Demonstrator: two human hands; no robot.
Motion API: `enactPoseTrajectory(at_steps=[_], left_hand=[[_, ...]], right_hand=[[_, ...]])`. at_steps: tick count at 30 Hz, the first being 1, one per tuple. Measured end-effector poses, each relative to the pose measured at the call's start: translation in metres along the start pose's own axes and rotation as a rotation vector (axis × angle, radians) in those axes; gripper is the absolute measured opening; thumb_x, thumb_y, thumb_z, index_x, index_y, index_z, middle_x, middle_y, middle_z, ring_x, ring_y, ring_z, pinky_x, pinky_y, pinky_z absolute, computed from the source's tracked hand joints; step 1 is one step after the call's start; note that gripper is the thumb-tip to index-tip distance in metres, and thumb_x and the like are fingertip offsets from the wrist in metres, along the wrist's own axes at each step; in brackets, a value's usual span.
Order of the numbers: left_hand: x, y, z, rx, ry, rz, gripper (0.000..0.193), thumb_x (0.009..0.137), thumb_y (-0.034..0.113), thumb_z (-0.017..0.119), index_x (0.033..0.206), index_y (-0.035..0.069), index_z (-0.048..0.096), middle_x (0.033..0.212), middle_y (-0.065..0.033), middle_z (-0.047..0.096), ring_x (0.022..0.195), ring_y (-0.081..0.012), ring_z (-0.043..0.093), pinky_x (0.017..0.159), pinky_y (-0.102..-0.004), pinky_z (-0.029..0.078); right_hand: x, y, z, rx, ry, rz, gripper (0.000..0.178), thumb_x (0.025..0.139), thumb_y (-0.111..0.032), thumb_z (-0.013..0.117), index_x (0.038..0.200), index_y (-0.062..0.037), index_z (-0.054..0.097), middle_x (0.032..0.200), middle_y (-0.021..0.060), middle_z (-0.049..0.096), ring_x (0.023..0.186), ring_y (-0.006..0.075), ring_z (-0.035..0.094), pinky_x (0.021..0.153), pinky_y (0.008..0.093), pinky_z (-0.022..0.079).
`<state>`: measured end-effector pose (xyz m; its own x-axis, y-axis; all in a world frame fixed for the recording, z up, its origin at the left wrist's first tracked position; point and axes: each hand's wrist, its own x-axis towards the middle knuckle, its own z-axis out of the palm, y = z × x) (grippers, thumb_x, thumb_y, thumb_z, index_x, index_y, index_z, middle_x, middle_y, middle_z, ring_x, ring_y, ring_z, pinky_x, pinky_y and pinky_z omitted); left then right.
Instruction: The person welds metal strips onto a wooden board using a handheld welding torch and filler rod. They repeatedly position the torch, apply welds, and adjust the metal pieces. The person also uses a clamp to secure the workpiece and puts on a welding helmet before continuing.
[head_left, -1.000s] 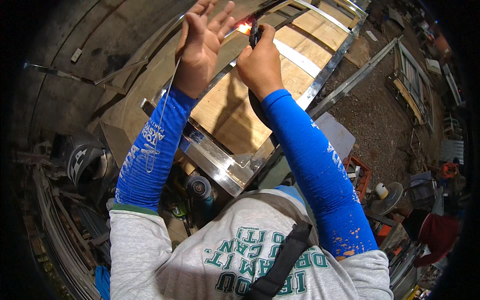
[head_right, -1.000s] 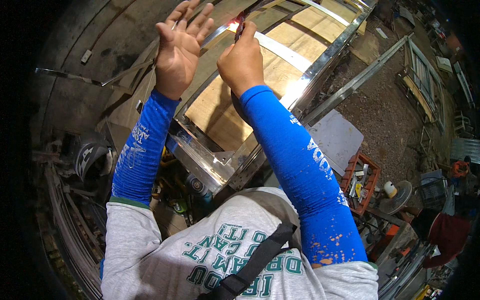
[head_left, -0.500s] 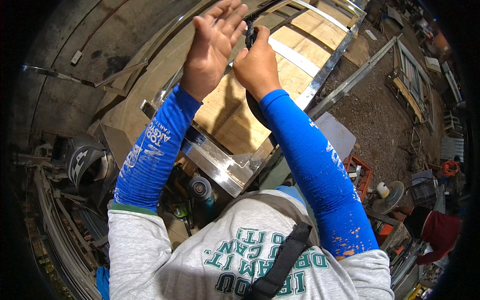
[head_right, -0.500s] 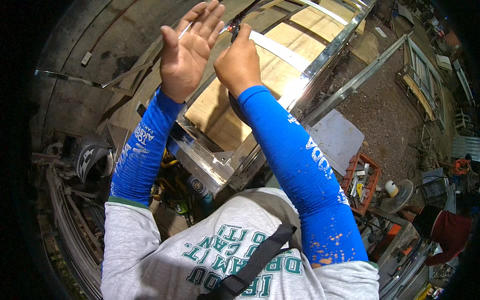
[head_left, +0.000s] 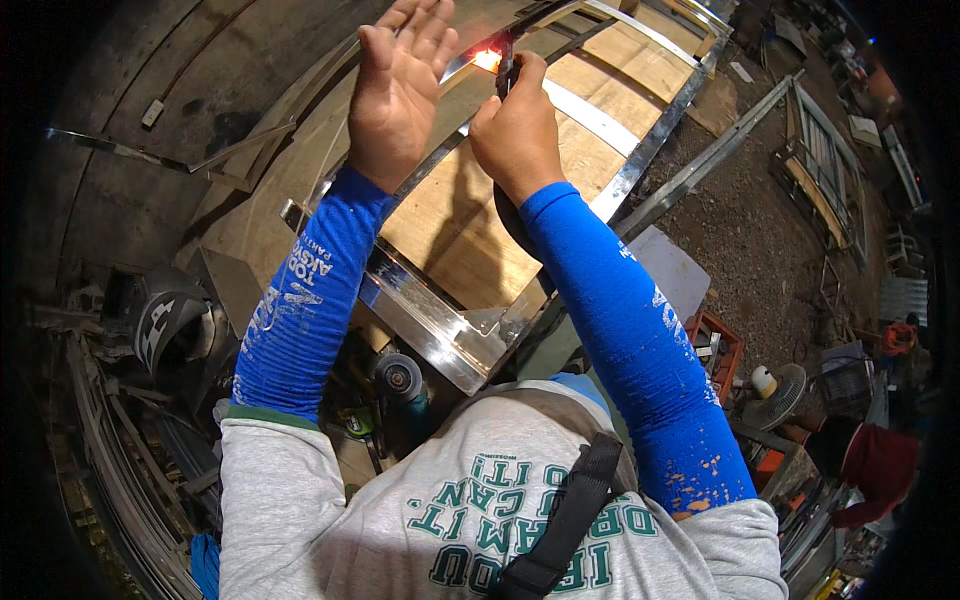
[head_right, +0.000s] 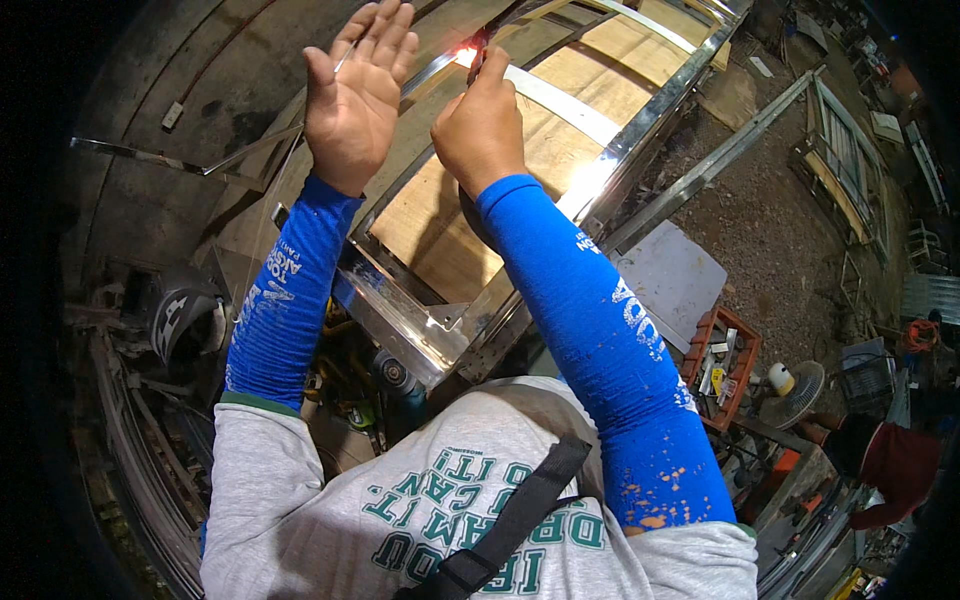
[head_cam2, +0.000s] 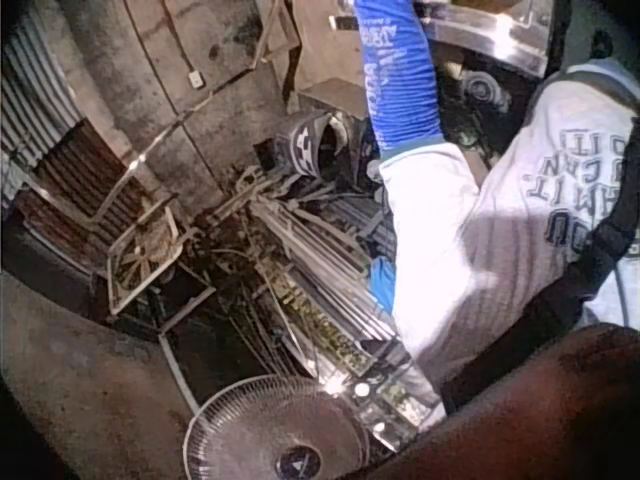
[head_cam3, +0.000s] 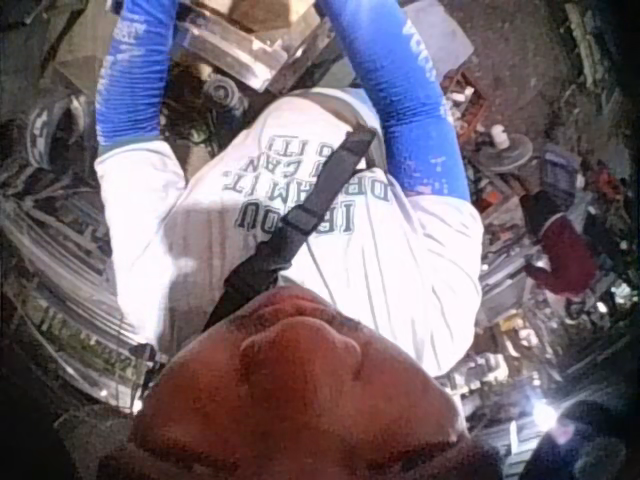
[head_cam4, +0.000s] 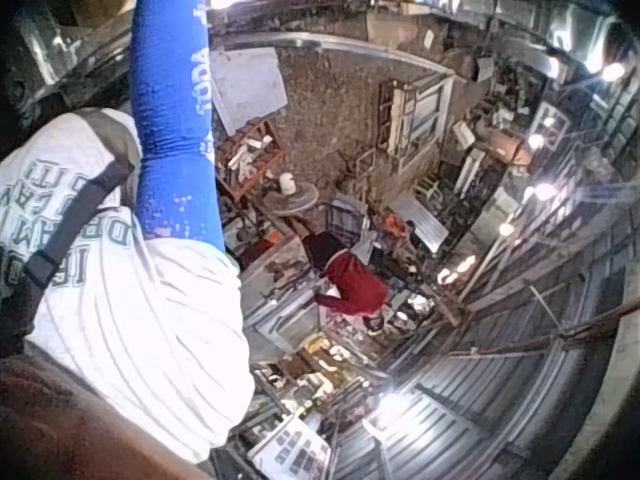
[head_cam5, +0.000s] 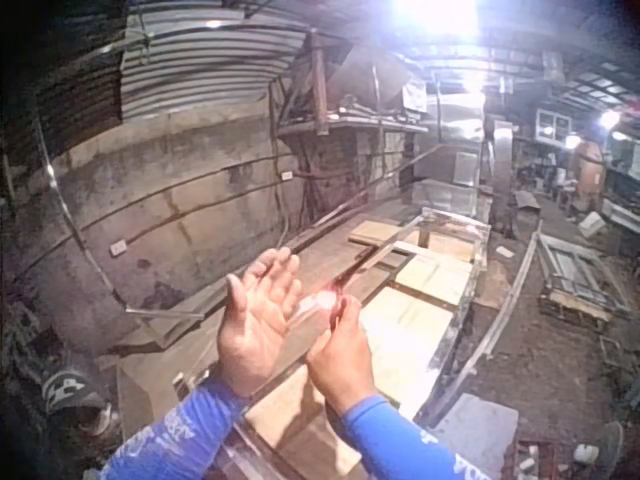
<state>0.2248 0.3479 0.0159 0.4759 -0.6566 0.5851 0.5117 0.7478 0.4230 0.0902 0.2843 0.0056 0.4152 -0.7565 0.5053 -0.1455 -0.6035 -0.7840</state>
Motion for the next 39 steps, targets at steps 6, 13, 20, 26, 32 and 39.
enactPoseTrajectory(at_steps=[6, 13, 20, 26, 32, 39], left_hand=[[-0.002, 0.007, 0.024, 0.245, -0.037, 0.057, 0.084, 0.104, 0.063, 0.050, 0.153, -0.002, 0.033, 0.163, -0.0184, 0.036, 0.154, -0.0304, 0.032, 0.126, -0.0437, 0.025], [-0.015, -0.008, 0.047, 0.561, -0.170, 0.057, 0.079, 0.108, 0.065, 0.032, 0.152, 0.000, 0.038, 0.160, -0.0228, 0.041, 0.147, -0.0369, 0.044, 0.123, -0.0491, 0.034], [-0.019, -0.015, 0.055, 0.629, -0.275, -0.129, 0.096, 0.101, 0.074, 0.040, 0.158, -0.002, 0.027, 0.165, -0.0241, 0.030, 0.156, -0.0383, 0.028, 0.129, -0.0495, 0.022], [-0.013, 0.000, 0.054, 0.638, -0.188, 0.033, 0.091, 0.103, 0.070, 0.040, 0.158, -0.002, 0.026, 0.166, -0.0242, 0.027, 0.156, -0.0409, 0.026, 0.130, -0.0538, 0.018], [-0.011, 0.010, 0.053, 0.636, -0.066, 0.105, 0.091, 0.104, 0.069, 0.038, 0.158, -0.004, 0.023, 0.166, -0.0275, 0.024, 0.156, -0.0433, 0.025, 0.131, -0.0539, 0.018], [-0.013, 0.005, 0.054, 0.646, -0.136, 0.057, 0.090, 0.104, 0.069, 0.039, 0.157, -0.003, 0.026, 0.166, -0.0256, 0.025, 0.156, -0.0420, 0.026, 0.131, -0.0534, 0.018]], right_hand=[[-0.001, 0.002, -0.001, 0.002, -0.016, 0.004, 0.051, 0.087, -0.001, 0.058, 0.134, 0.0074, 0.041, 0.102, 0.0403, 0.067, 0.098, 0.0554, 0.068, 0.089, 0.0557, 0.054], [-0.001, 0.000, 0.003, -0.039, -0.054, 0.007, 0.054, 0.087, -0.002, 0.060, 0.136, 0.0063, 0.041, 0.107, 0.0393, 0.066, 0.100, 0.0545, 0.067, 0.090, 0.0553, 0.055], [-0.001, 0.001, 0.000, 0.112, -0.091, 0.046, 0.055, 0.085, -0.003, 0.065, 0.135, 0.0030, 0.042, 0.108, 0.0352, 0.068, 0.101, 0.0518, 0.068, 0.087, 0.0530, 0.055], [0.000, 0.002, 0.001, 0.018, 0.002, 0.006, 0.050, 0.087, 0.000, 0.057, 0.134, 0.0048, 0.042, 0.106, 0.0391, 0.067, 0.102, 0.0545, 0.067, 0.091, 0.0548, 0.054], [-0.002, 0.001, 0.000, -0.011, -0.018, 0.025, 0.051, 0.087, -0.001, 0.057, 0.136, 0.0067, 0.042, 0.107, 0.0403, 0.066, 0.103, 0.0551, 0.067, 0.093, 0.0543, 0.054], [-0.003, -0.004, -0.003, 0.003, -0.082, 0.056, 0.054, 0.089, -0.002, 0.057, 0.140, 0.0060, 0.039, 0.110, 0.0414, 0.065, 0.105, 0.0552, 0.067, 0.094, 0.0543, 0.054]])
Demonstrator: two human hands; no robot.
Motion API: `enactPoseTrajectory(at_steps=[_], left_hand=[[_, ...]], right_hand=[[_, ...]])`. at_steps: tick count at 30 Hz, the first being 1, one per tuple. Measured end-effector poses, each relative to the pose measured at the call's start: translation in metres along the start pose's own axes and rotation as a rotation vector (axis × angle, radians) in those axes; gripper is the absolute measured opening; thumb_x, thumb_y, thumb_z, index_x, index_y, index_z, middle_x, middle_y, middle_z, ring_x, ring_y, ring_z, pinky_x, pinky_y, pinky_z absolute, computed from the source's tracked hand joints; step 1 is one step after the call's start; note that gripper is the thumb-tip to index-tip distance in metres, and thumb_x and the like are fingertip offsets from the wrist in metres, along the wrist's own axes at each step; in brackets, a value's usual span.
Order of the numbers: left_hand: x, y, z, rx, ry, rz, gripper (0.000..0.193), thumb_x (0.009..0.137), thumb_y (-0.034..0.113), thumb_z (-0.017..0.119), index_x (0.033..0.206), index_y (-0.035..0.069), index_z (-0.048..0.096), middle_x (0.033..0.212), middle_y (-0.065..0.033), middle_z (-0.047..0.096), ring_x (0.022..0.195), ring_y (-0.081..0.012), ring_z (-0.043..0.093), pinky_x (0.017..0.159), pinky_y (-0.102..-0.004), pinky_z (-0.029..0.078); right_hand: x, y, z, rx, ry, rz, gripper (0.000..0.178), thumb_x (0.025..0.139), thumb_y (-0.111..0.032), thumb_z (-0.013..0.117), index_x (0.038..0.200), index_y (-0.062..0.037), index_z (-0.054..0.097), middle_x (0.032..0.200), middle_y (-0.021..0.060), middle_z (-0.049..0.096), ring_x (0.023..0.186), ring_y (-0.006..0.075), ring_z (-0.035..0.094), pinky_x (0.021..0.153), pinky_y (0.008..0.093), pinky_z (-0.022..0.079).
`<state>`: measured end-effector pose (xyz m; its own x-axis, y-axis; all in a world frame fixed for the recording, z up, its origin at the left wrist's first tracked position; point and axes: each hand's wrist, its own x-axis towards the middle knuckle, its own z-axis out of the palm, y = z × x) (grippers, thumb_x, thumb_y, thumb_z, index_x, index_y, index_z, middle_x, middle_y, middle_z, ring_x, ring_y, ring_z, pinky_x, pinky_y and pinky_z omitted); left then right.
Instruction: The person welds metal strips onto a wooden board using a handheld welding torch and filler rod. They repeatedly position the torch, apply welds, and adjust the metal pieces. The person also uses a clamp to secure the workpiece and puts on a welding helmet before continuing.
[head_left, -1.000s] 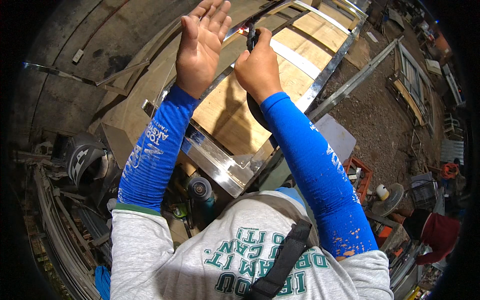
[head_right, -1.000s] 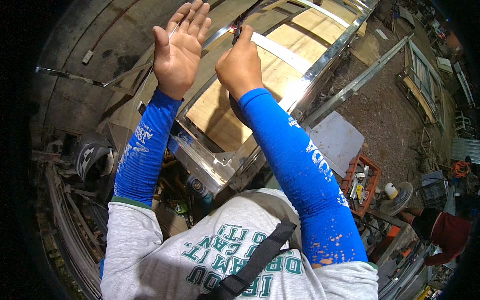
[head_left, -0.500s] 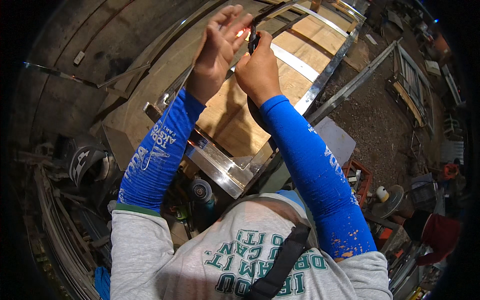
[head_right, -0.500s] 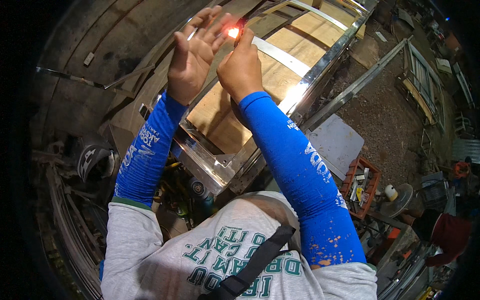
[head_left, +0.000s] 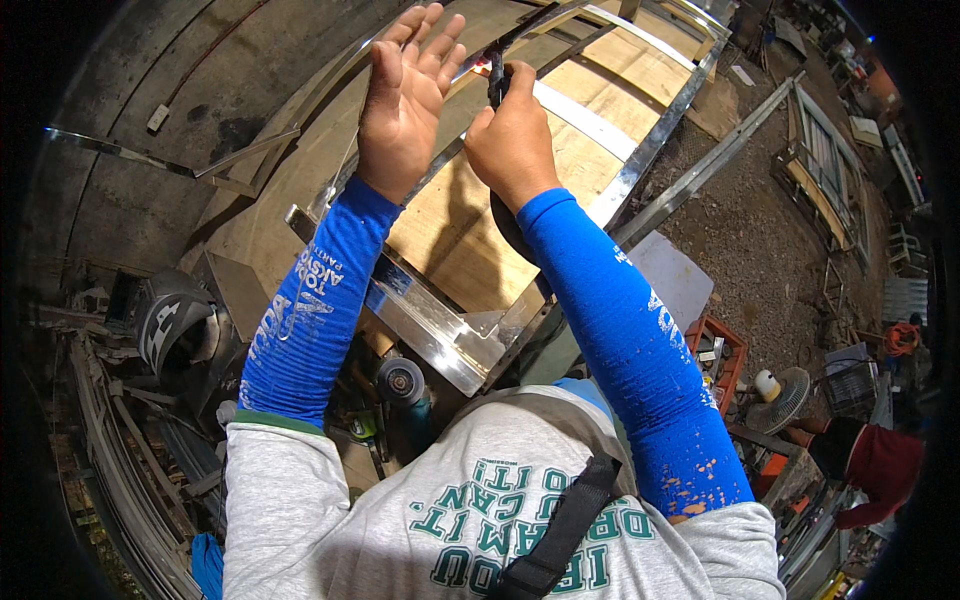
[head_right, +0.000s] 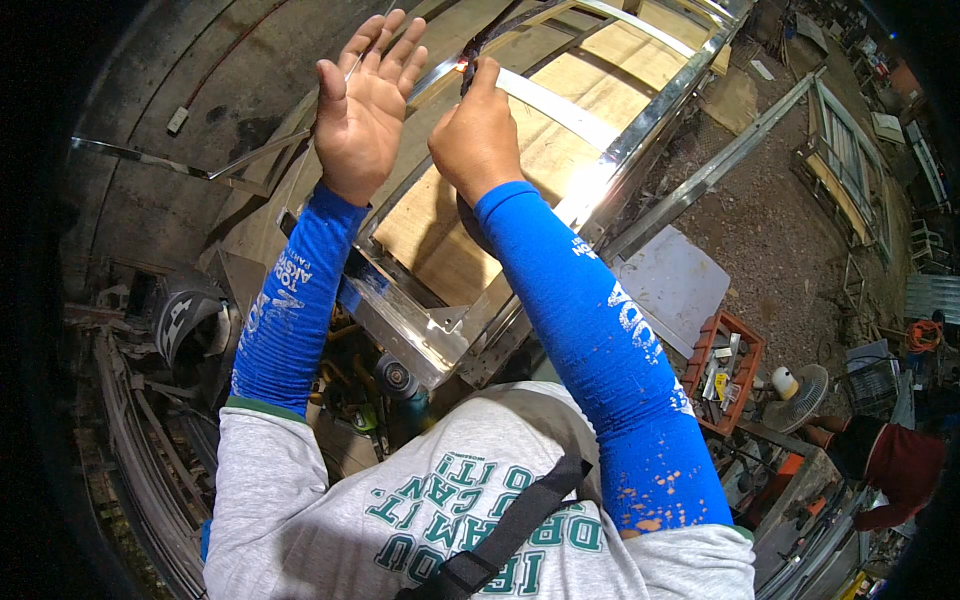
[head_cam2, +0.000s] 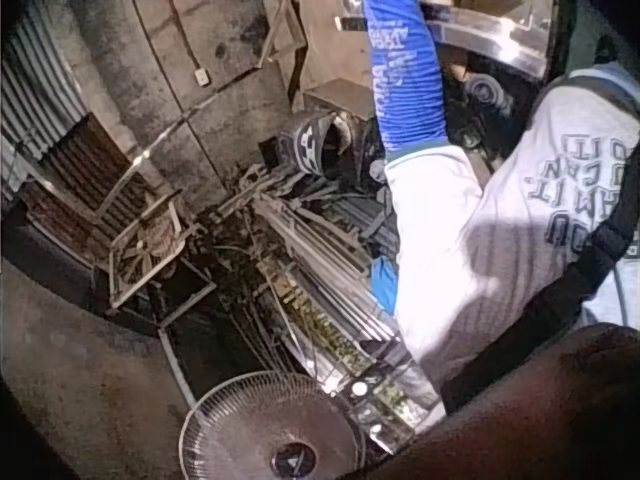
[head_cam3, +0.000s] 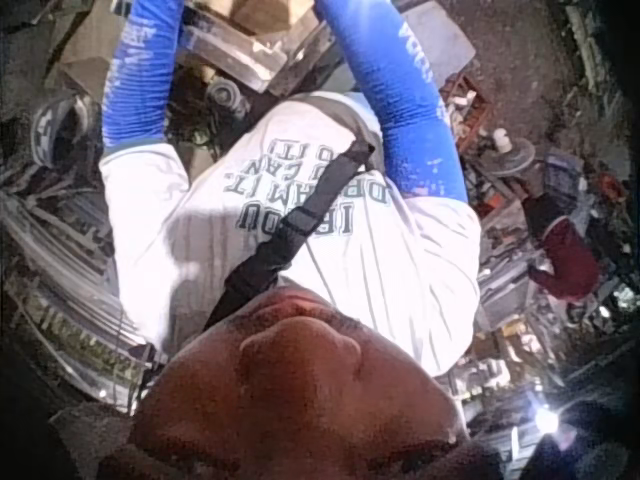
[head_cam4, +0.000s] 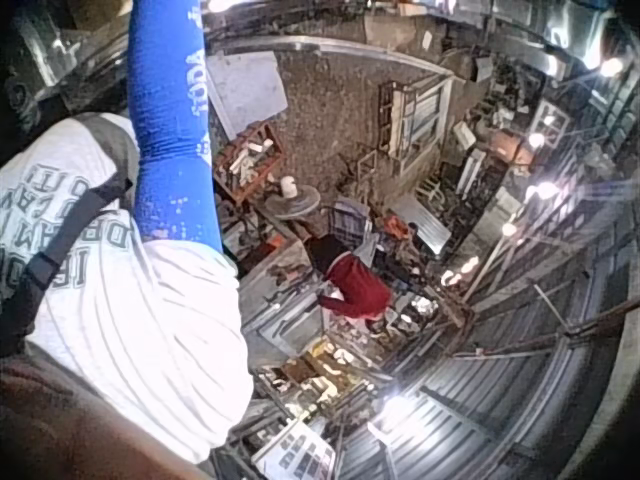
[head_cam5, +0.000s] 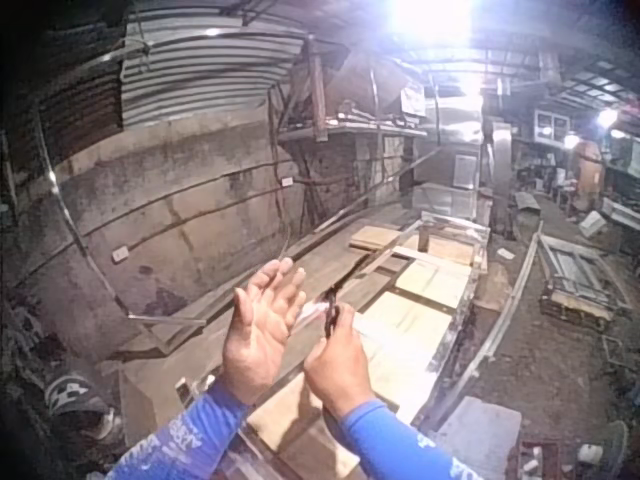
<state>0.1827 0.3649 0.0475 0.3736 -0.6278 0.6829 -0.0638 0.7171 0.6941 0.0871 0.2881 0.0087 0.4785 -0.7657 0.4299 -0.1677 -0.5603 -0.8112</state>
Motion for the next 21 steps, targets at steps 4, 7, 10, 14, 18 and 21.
enactPoseTrajectory(at_steps=[4, 7, 10, 14, 18, 21], left_hand=[[-0.002, -0.008, -0.001, -0.060, -0.086, -0.116, 0.091, 0.103, 0.070, 0.040, 0.157, -0.002, 0.027, 0.166, -0.0252, 0.027, 0.155, -0.0401, 0.028, 0.130, -0.0520, 0.020], [-0.006, -0.012, 0.002, -0.095, -0.122, -0.195, 0.091, 0.103, 0.071, 0.040, 0.157, -0.002, 0.029, 0.166, -0.0242, 0.028, 0.155, -0.0385, 0.029, 0.129, -0.0510, 0.022], [-0.004, -0.011, 0.007, -0.068, -0.122, -0.200, 0.091, 0.102, 0.072, 0.040, 0.157, -0.001, 0.030, 0.166, -0.0226, 0.030, 0.155, -0.0373, 0.029, 0.128, -0.0506, 0.022], [-0.001, -0.010, -0.001, -0.081, -0.046, -0.130, 0.091, 0.103, 0.070, 0.041, 0.158, -0.002, 0.027, 0.165, -0.0237, 0.030, 0.155, -0.0385, 0.028, 0.129, -0.0516, 0.021], [0.003, -0.002, -0.009, 0.000, 0.058, -0.003, 0.092, 0.104, 0.069, 0.039, 0.157, -0.004, 0.024, 0.165, -0.0259, 0.027, 0.156, -0.0413, 0.025, 0.130, -0.0533, 0.019], [0.003, 0.002, -0.012, 0.029, 0.116, 0.000, 0.092, 0.104, 0.069, 0.038, 0.157, -0.005, 0.022, 0.165, -0.0264, 0.025, 0.156, -0.0423, 0.025, 0.130, -0.0536, 0.019]], right_hand=[[0.000, 0.000, 0.001, -0.023, 0.006, 0.011, 0.055, 0.087, -0.002, 0.061, 0.138, 0.0054, 0.041, 0.111, 0.0397, 0.066, 0.107, 0.0538, 0.067, 0.094, 0.0529, 0.054], [-0.003, -0.017, -0.011, 0.059, -0.098, 0.026, 0.060, 0.084, -0.001, 0.065, 0.139, 0.0044, 0.041, 0.114, 0.0384, 0.067, 0.109, 0.0529, 0.066, 0.093, 0.0518, 0.055], [-0.002, -0.013, -0.009, 0.062, -0.049, 0.020, 0.063, 0.082, 0.000, 0.068, 0.139, 0.0036, 0.042, 0.115, 0.0370, 0.067, 0.110, 0.0520, 0.066, 0.092, 0.0511, 0.055], [0.002, 0.004, 0.004, 0.019, 0.035, -0.013, 0.051, 0.088, 0.000, 0.057, 0.136, 0.0053, 0.041, 0.110, 0.0375, 0.067, 0.105, 0.0527, 0.068, 0.091, 0.0528, 0.054], [0.001, 0.006, 0.006, 0.002, 0.082, -0.064, 0.050, 0.088, 0.000, 0.057, 0.135, 0.0062, 0.041, 0.107, 0.0384, 0.067, 0.102, 0.0538, 0.068, 0.090, 0.0535, 0.055], [-0.001, 0.004, 0.005, -0.009, 0.059, -0.034, 0.050, 0.088, -0.001, 0.058, 0.135, 0.0065, 0.041, 0.105, 0.0395, 0.067, 0.101, 0.0545, 0.068, 0.091, 0.0541, 0.055]])
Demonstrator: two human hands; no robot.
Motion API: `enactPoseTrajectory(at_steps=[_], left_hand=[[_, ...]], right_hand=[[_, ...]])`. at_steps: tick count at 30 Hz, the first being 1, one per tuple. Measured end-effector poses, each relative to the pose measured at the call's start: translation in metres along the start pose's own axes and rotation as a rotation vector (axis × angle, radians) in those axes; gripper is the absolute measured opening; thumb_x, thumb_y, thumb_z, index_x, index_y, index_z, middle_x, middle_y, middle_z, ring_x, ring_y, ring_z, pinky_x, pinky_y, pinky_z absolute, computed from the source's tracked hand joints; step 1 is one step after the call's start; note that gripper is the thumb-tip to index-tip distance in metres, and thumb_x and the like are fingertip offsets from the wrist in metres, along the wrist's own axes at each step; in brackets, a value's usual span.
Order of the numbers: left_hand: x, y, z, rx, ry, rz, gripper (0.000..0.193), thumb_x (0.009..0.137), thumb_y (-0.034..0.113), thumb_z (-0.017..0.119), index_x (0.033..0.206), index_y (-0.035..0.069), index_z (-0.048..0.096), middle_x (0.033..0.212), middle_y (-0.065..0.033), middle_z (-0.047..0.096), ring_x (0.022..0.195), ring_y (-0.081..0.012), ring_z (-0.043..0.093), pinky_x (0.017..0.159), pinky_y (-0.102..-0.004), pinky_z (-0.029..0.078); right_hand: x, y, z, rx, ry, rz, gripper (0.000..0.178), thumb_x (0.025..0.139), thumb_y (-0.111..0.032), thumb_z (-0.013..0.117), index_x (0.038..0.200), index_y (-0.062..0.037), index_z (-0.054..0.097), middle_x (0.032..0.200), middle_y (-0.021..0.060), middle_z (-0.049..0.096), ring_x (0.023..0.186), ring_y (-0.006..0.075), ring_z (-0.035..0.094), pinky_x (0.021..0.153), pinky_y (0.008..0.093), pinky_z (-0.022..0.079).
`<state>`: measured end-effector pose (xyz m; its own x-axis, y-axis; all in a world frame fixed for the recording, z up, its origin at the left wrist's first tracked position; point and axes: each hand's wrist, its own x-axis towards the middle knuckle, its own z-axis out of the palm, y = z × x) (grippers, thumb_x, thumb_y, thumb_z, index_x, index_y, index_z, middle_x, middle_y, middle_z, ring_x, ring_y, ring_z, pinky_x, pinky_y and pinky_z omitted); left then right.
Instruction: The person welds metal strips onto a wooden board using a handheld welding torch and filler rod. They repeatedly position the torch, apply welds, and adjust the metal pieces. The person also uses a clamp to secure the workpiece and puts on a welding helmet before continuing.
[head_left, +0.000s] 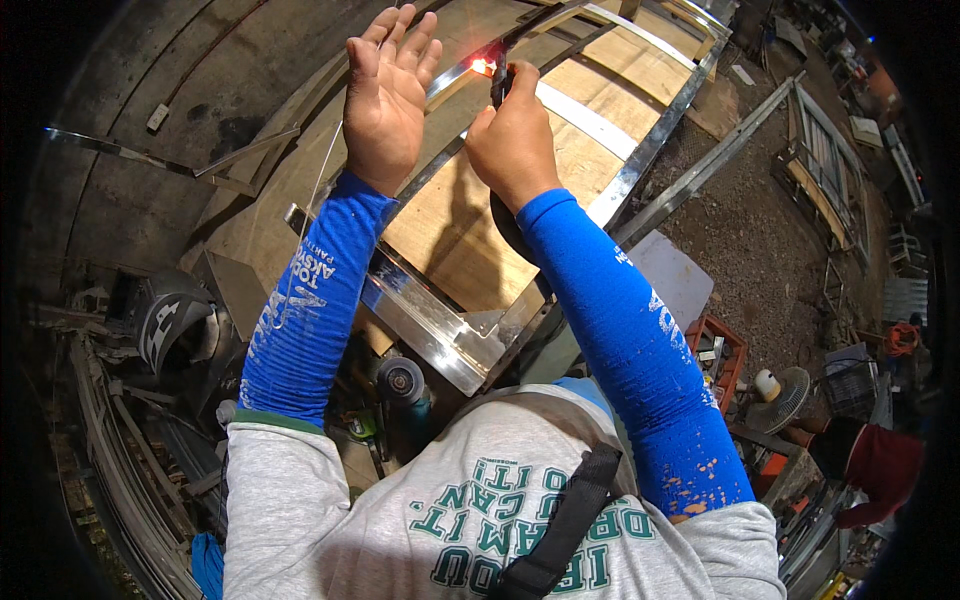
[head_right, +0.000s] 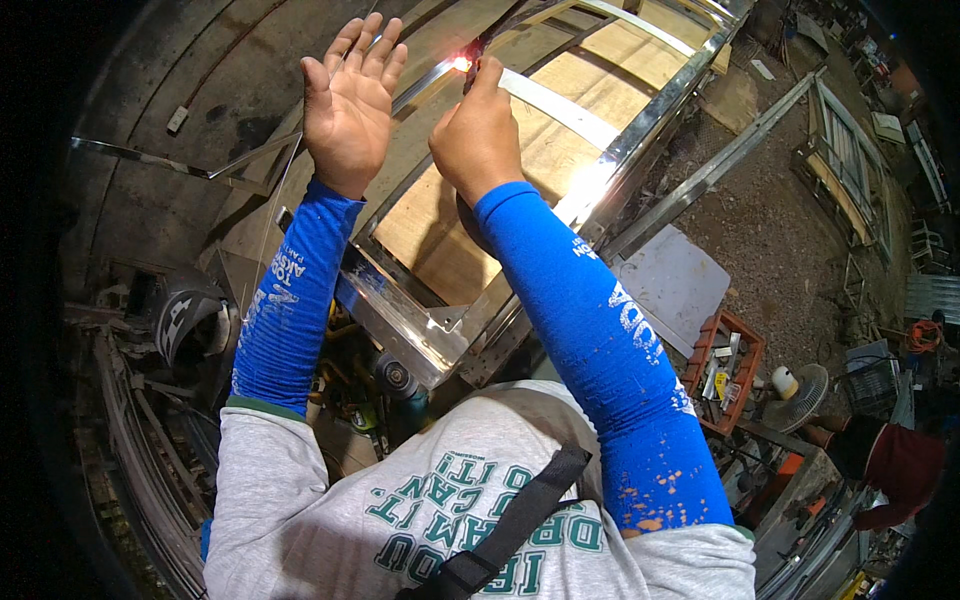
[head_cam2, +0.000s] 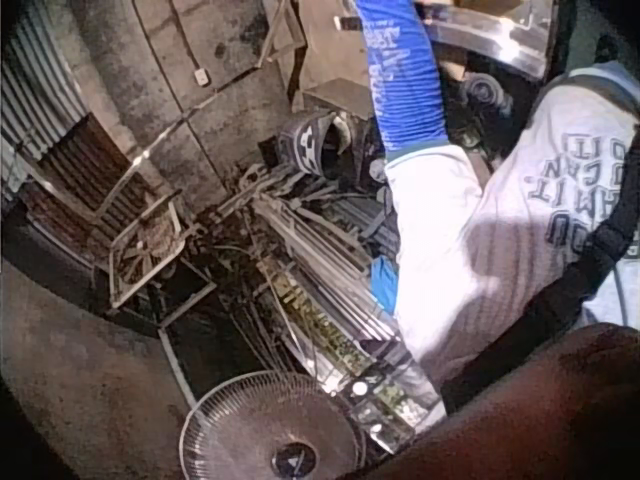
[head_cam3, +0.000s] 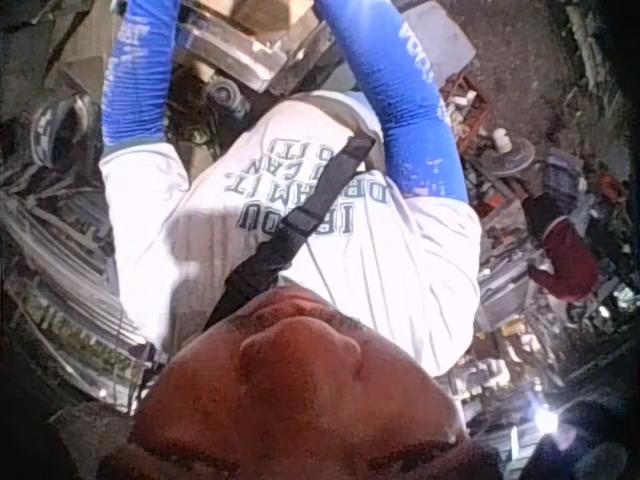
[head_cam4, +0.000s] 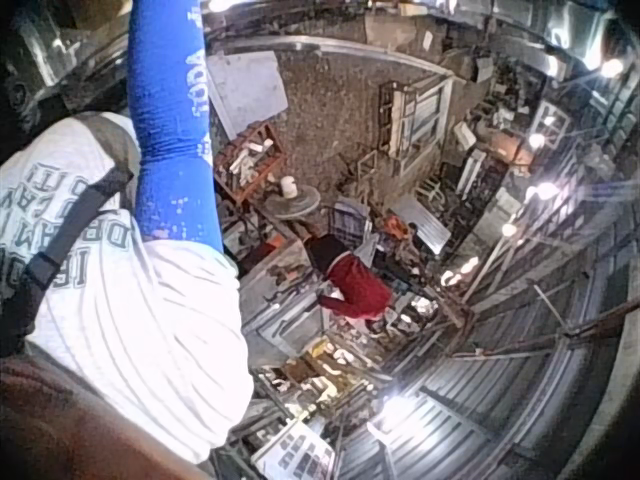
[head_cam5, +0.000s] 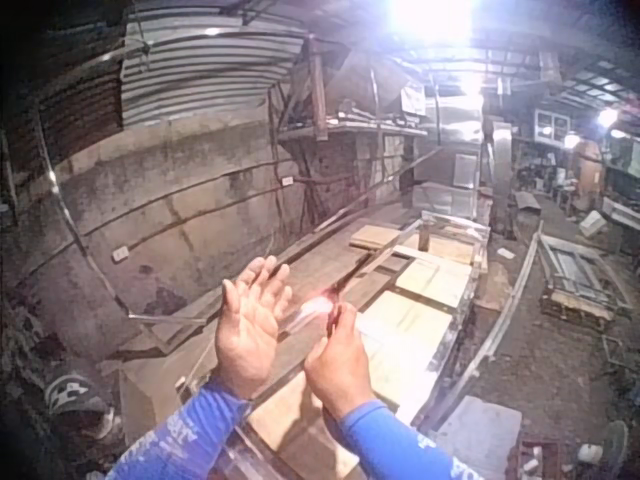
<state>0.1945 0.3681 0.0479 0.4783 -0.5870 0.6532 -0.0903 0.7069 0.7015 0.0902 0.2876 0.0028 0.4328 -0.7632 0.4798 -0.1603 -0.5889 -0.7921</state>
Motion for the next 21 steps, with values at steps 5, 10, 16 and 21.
enactPoseTrajectory(at_steps=[5, 10, 16, 21], left_hand=[[-0.001, -0.002, 0.003, 0.000, -0.068, -0.028, 0.092, 0.105, 0.069, 0.037, 0.157, -0.004, 0.023, 0.165, -0.0262, 0.026, 0.156, -0.0416, 0.027, 0.130, -0.0532, 0.019], [-0.004, -0.002, 0.011, -0.008, -0.106, -0.083, 0.093, 0.104, 0.071, 0.037, 0.157, -0.004, 0.024, 0.164, -0.0261, 0.027, 0.156, -0.0409, 0.027, 0.130, -0.0530, 0.020], [-0.004, -0.004, 0.008, -0.007, -0.098, -0.061, 0.090, 0.104, 0.070, 0.037, 0.157, -0.003, 0.027, 0.164, -0.0260, 0.028, 0.155, -0.0408, 0.028, 0.129, -0.0534, 0.022], [-0.006, -0.010, 0.009, -0.071, -0.159, -0.109, 0.089, 0.104, 0.070, 0.037, 0.156, -0.002, 0.028, 0.164, -0.0259, 0.029, 0.155, -0.0406, 0.028, 0.129, -0.0529, 0.020]], right_hand=[[-0.002, -0.005, -0.001, -0.008, -0.045, 0.029, 0.052, 0.089, -0.001, 0.058, 0.136, 0.0066, 0.040, 0.106, 0.0408, 0.067, 0.100, 0.0550, 0.068, 0.091, 0.0549, 0.055], [-0.002, -0.003, 0.000, -0.025, -0.024, 0.008, 0.052, 0.088, -0.001, 0.057, 0.137, 0.0070, 0.040, 0.108, 0.0416, 0.066, 0.103, 0.0553, 0.067, 0.092, 0.0551, 0.054], [0.000, -0.002, -0.001, -0.025, -0.029, 0.000, 0.052, 0.087, 0.000, 0.055, 0.137, 0.0078, 0.041, 0.109, 0.0417, 0.065, 0.104, 0.0554, 0.067, 0.093, 0.0551, 0.053], [-0.001, -0.007, -0.003, -0.044, -0.065, 0.017, 0.054, 0.087, -0.002, 0.059, 0.138, 0.0059, 0.042, 0.111, 0.0389, 0.066, 0.106, 0.0540, 0.066, 0.094, 0.0541, 0.054]])
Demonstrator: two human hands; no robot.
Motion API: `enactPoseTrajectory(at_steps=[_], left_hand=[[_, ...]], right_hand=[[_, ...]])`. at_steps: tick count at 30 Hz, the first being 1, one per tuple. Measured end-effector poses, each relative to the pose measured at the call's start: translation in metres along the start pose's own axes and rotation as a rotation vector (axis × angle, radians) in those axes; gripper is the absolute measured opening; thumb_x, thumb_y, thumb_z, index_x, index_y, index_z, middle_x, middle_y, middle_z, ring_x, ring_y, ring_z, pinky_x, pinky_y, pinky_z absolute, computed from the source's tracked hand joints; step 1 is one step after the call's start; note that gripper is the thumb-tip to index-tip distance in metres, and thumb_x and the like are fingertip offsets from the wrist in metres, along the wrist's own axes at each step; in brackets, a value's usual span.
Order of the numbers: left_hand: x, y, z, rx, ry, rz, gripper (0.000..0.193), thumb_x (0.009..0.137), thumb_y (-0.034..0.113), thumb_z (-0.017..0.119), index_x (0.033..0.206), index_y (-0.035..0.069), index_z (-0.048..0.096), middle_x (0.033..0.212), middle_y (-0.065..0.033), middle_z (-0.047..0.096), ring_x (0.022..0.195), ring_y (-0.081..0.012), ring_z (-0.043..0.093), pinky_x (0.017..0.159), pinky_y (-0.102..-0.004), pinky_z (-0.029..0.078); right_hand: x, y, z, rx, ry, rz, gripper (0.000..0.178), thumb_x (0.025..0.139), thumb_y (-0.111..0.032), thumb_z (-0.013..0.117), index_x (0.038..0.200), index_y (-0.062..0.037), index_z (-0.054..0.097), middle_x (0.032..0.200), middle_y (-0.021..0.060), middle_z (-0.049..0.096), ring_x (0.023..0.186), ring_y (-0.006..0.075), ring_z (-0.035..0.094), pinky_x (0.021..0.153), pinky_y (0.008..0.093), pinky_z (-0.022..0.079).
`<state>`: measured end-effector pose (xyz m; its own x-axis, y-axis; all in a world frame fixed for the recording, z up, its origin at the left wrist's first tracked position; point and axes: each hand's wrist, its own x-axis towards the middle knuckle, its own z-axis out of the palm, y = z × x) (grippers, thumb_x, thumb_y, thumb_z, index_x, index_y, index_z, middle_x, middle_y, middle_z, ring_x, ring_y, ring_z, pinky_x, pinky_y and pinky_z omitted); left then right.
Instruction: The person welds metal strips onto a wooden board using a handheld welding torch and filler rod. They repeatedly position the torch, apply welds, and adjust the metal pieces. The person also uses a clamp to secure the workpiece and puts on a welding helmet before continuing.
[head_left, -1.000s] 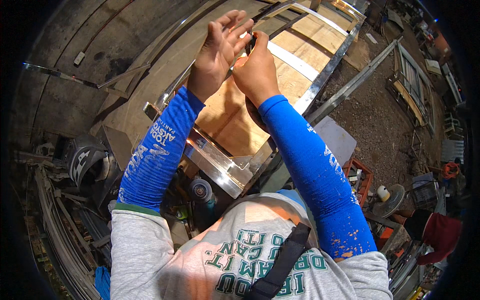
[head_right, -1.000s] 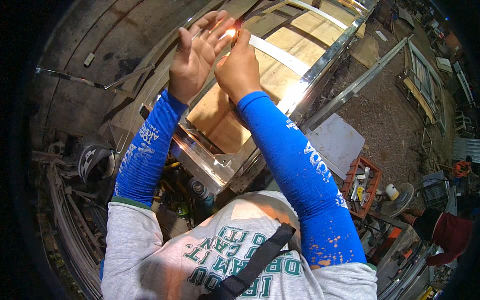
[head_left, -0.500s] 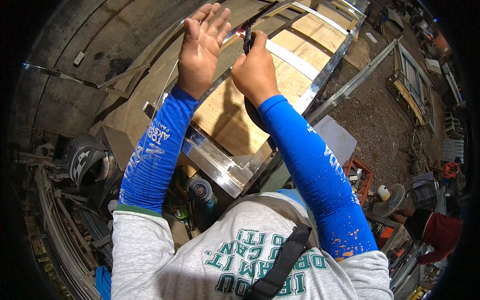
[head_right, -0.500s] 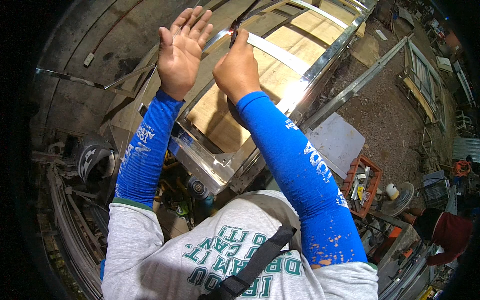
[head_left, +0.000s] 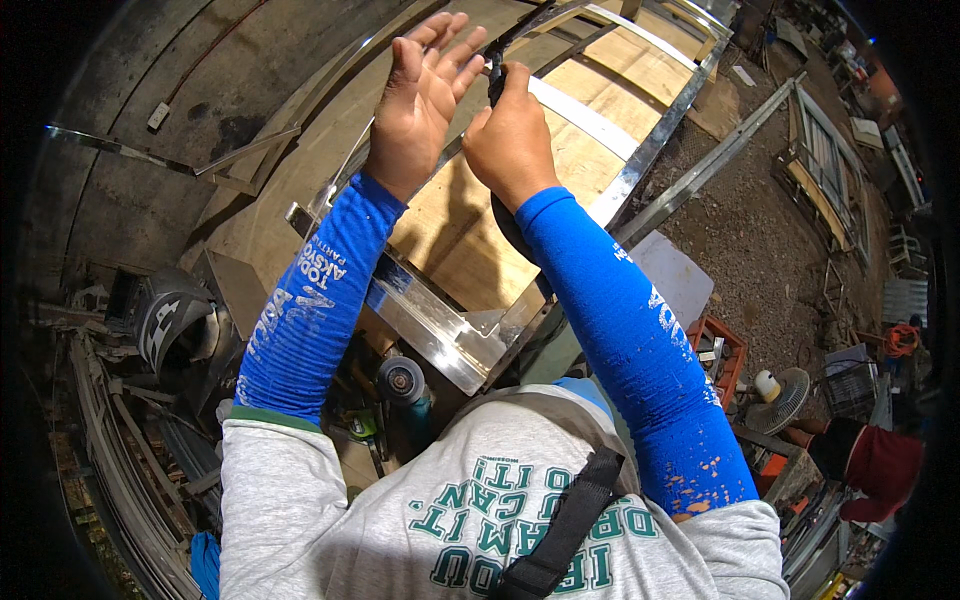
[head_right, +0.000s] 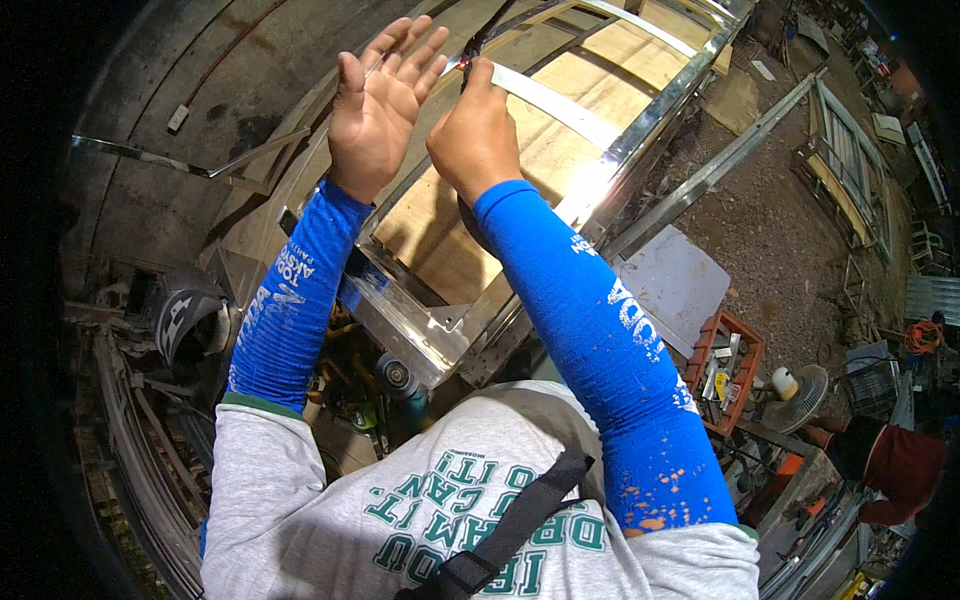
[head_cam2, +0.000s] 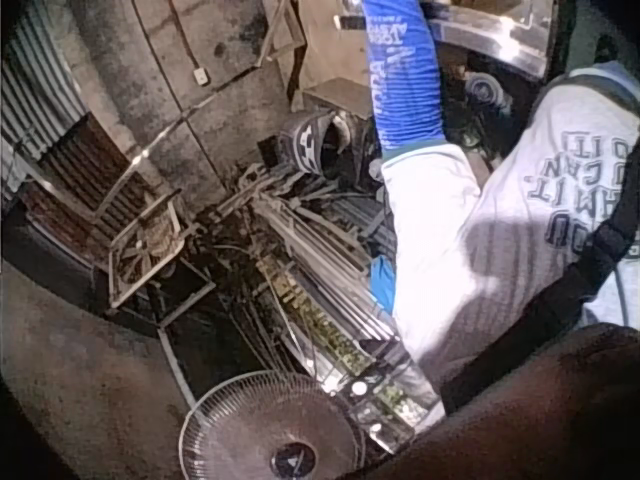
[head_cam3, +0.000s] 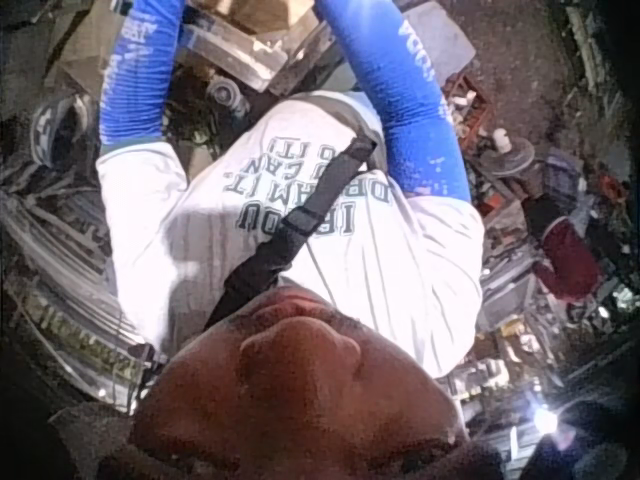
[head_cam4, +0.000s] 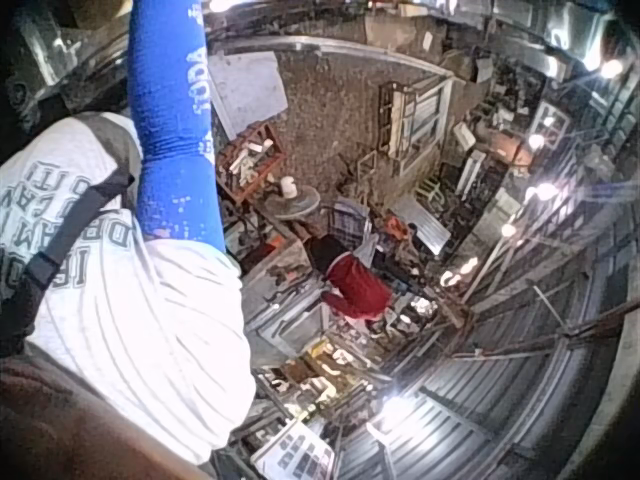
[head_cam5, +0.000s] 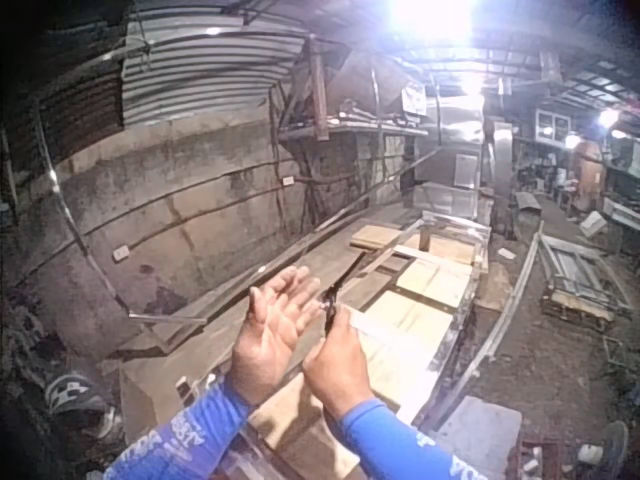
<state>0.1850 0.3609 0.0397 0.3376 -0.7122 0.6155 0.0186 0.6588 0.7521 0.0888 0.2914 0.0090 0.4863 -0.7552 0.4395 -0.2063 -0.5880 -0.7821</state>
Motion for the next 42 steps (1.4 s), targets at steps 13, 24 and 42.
enactPoseTrajectory(at_steps=[13, 24, 42], left_hand=[[0.002, 0.004, -0.009, 0.101, 0.083, 0.099, 0.093, 0.103, 0.071, 0.038, 0.157, -0.003, 0.024, 0.164, -0.0263, 0.027, 0.156, -0.0404, 0.026, 0.130, -0.0528, 0.020], [-0.001, 0.002, -0.004, 0.025, 0.002, 0.001, 0.092, 0.103, 0.071, 0.037, 0.157, -0.003, 0.025, 0.164, -0.0267, 0.027, 0.155, -0.0414, 0.028, 0.130, -0.0527, 0.020], [0.002, 0.003, -0.012, 0.081, 0.127, 0.113, 0.091, 0.105, 0.068, 0.038, 0.157, -0.004, 0.023, 0.164, -0.0271, 0.027, 0.156, -0.0409, 0.026, 0.130, -0.0529, 0.019]], right_hand=[[0.000, 0.006, 0.003, 0.044, 0.066, -0.054, 0.050, 0.089, 0.001, 0.056, 0.136, 0.0063, 0.041, 0.109, 0.0381, 0.067, 0.105, 0.0534, 0.067, 0.093, 0.0531, 0.054], [-0.002, 0.000, 0.001, 0.026, 0.009, -0.004, 0.053, 0.088, -0.001, 0.060, 0.137, 0.0048, 0.041, 0.110, 0.0390, 0.066, 0.106, 0.0542, 0.067, 0.093, 0.0542, 0.054], [-0.003, 0.004, 0.002, 0.030, 0.057, -0.034, 0.052, 0.089, -0.001, 0.056, 0.137, 0.0062, 0.040, 0.110, 0.0398, 0.066, 0.106, 0.0548, 0.067, 0.094, 0.0540, 0.054]])
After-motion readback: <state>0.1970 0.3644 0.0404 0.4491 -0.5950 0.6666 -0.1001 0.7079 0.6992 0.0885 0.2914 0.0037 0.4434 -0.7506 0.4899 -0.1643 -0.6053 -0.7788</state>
